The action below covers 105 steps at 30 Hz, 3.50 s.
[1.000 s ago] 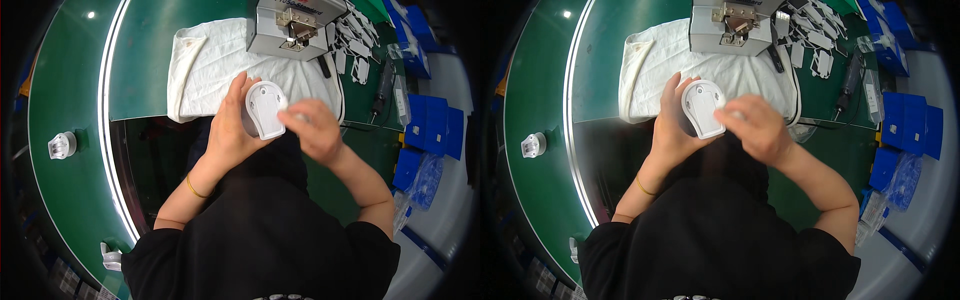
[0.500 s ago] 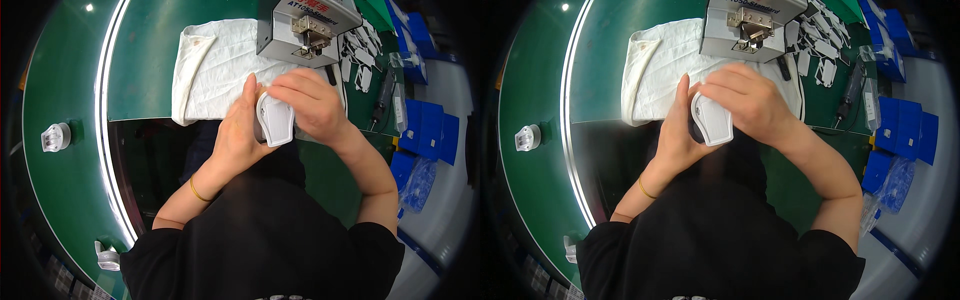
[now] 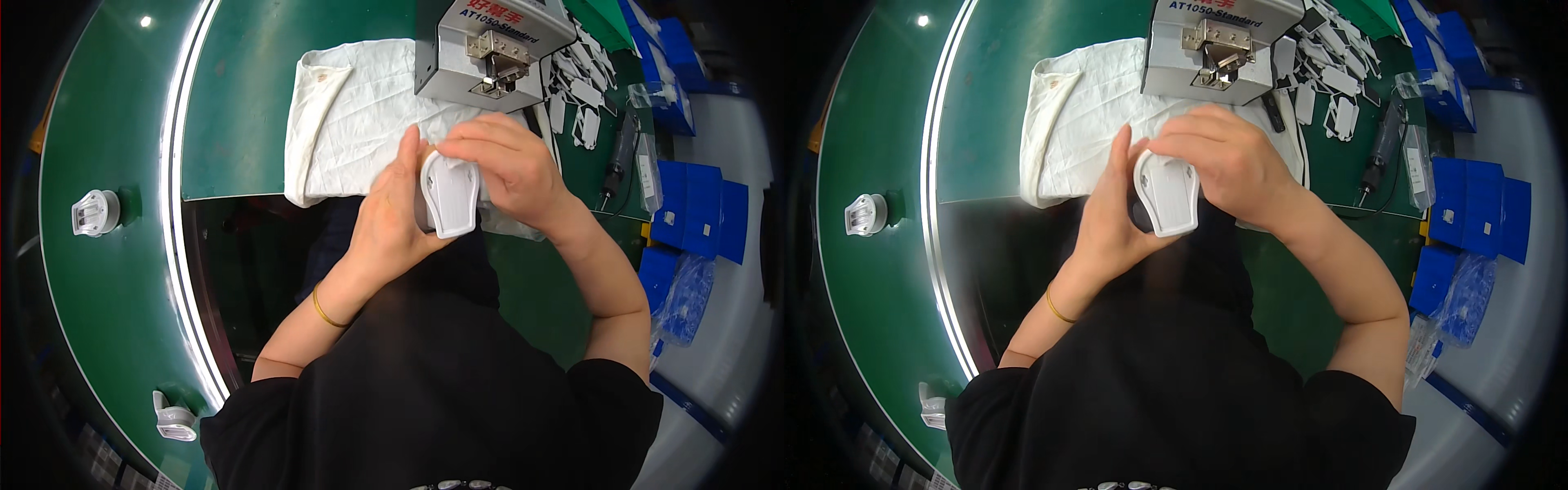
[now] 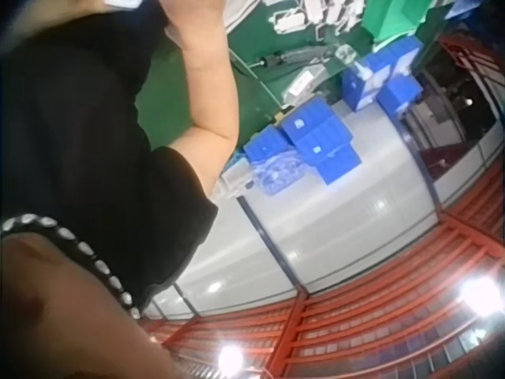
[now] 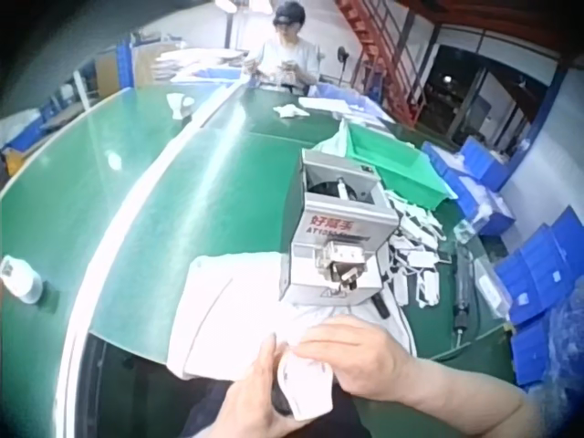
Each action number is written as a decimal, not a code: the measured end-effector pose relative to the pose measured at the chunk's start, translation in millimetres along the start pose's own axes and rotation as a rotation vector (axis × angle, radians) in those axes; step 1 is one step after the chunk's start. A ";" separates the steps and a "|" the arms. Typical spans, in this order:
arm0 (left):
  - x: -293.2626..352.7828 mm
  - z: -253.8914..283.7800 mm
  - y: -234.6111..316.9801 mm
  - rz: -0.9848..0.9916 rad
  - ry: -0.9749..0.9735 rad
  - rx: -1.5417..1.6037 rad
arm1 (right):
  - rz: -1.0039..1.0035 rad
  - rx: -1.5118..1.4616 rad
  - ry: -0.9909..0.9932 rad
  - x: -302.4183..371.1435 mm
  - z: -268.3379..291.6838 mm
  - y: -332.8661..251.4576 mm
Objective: Assembling plastic device housings by inserting internal components and securing them with an electric screwdriver at a factory workstation.
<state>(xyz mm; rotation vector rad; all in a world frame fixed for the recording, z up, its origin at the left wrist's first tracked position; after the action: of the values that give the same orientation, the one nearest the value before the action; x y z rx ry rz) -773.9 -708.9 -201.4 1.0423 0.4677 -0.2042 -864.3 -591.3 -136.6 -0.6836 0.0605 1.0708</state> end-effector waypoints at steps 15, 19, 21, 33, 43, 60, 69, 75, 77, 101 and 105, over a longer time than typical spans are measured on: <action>0.5 4.3 0.1 -0.015 0.009 0.048 | -0.136 0.059 0.003 -7.3 26.8 3.8; -8.4 17.1 10.3 0.105 -0.061 0.204 | 0.088 0.143 0.255 -77.1 37.6 -22.7; -5.4 26.4 9.5 0.157 -0.061 0.268 | 0.169 0.352 0.250 -97.9 27.6 -12.8; -12.0 103.6 1.4 0.010 0.363 0.514 | -0.561 -0.884 -0.141 -3.2 -35.9 -36.7; -96.8 243.4 -107.9 -0.011 0.630 -0.243 | -0.339 -0.914 -0.052 -64.6 -14.2 -42.5; -60.3 400.0 -150.1 0.485 0.380 -0.771 | -0.544 -0.710 -0.163 8.6 -29.2 -30.7; 39.4 421.4 -171.9 0.453 -0.293 -1.039 | -0.570 -0.636 -0.060 16.8 -0.1 -2.7; 11.0 394.4 -135.1 0.736 -0.296 -1.049 | -0.800 -0.168 0.507 51.9 78.6 104.9; -11.0 359.3 -110.7 0.624 -0.198 -0.673 | -0.902 0.015 0.550 53.9 83.2 138.9; -59.6 2.0 23.1 0.397 -0.133 0.532 | -0.539 -0.792 0.124 35.0 39.0 -16.4; -56.7 5.2 21.4 0.388 -0.115 0.512 | -0.488 -0.618 0.111 37.3 32.7 -21.9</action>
<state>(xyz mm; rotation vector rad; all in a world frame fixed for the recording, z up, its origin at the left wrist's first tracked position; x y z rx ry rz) -814.5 -706.0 -156.2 1.5899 0.0979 -0.0338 -836.7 -550.8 -113.5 -1.2397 -0.3408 0.5673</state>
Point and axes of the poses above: each hand's wrist, its own x-axis away from the middle knuckle, its own z-axis out of the back of the hand, y = z × x, the point moved 5 cm from there along -x, towards the middle knuckle, and after that the axes turned 6 degrees about -z, right-handed, at the moved point
